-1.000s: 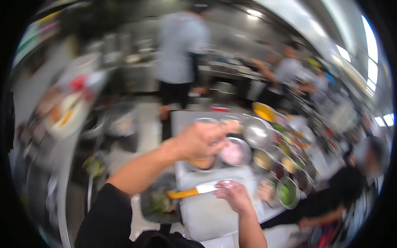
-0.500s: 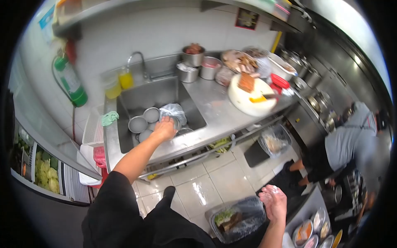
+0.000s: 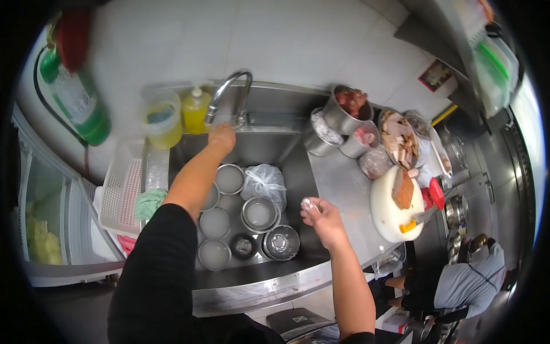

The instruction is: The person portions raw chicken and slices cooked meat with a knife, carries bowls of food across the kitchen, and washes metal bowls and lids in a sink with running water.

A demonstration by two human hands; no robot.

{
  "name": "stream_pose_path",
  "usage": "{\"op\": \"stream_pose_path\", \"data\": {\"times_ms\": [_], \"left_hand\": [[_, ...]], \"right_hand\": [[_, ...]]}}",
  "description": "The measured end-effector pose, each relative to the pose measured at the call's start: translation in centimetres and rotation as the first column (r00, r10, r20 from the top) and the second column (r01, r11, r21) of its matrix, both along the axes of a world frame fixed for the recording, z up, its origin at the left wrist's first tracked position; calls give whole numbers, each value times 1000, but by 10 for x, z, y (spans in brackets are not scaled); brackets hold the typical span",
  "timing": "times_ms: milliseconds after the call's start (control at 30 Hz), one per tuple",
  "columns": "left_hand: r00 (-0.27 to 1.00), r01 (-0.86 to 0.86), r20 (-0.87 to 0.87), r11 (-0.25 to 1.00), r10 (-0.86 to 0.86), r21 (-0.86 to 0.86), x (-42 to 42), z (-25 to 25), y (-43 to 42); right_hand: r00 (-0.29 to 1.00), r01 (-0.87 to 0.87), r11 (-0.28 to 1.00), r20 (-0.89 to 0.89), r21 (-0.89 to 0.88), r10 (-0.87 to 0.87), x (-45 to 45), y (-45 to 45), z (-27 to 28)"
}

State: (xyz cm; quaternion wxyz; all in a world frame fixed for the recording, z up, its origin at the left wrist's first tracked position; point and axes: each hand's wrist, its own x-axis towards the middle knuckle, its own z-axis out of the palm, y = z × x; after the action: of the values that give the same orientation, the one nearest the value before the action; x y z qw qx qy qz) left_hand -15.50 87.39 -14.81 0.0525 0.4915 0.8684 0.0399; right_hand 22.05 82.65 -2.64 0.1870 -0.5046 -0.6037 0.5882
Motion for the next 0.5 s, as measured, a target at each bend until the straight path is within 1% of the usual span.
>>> {"op": "stream_pose_path", "data": {"times_ms": [33,67,100,133,167,200,233,267,300,333,367,433,467,500], "left_hand": [[975,-40,218,998,51,-55,-19,-2,-11],[980,83,179,995,-90,49,-39,-12,-28],[963,223,121,964,-241,145,-57,-18,-38],[894,41,417,958,-162,285,-60,6,-55],[715,-188,692,927,-96,323,-55,35,-81],[475,-421,847,783,-239,458,-51,47,-86],[233,-665,867,578,-441,473,-46,61,-84],[362,-541,836,637,-413,549,-38,82,-90],[485,-401,770,677,-415,617,-30,109,-94],[591,-247,678,703,-437,667,-21,123,-94],[611,-186,668,742,-426,644,-13,124,-91],[647,-37,621,795,-443,606,8,128,-85],[707,1,520,736,-479,677,25,120,-80],[763,37,415,675,-495,737,40,104,-77]], "right_hand": [[1000,-22,997,-23,-70,20,-23,8,-3],[998,-34,988,-50,-152,27,-44,11,-11],[996,-35,972,-87,-232,15,-66,16,-21],[988,-89,953,-145,-289,48,-93,22,-30],[979,-137,923,-193,-360,70,-117,20,-44],[966,-187,903,-241,-387,97,-148,21,-60],[948,-239,887,-292,-394,126,-181,20,-70],[911,-249,902,-401,-352,96,-210,7,-68],[870,-243,884,-492,-400,17,-239,5,-77],[817,-238,868,-573,-435,-63,-265,8,-88],[816,-242,893,-578,-380,-24,-282,14,-95],[740,-192,888,-656,-418,-149,-303,23,-101],[631,0,875,-679,-483,-375,-304,28,-90],[587,118,887,-689,-447,-425,-301,42,-87]]}}
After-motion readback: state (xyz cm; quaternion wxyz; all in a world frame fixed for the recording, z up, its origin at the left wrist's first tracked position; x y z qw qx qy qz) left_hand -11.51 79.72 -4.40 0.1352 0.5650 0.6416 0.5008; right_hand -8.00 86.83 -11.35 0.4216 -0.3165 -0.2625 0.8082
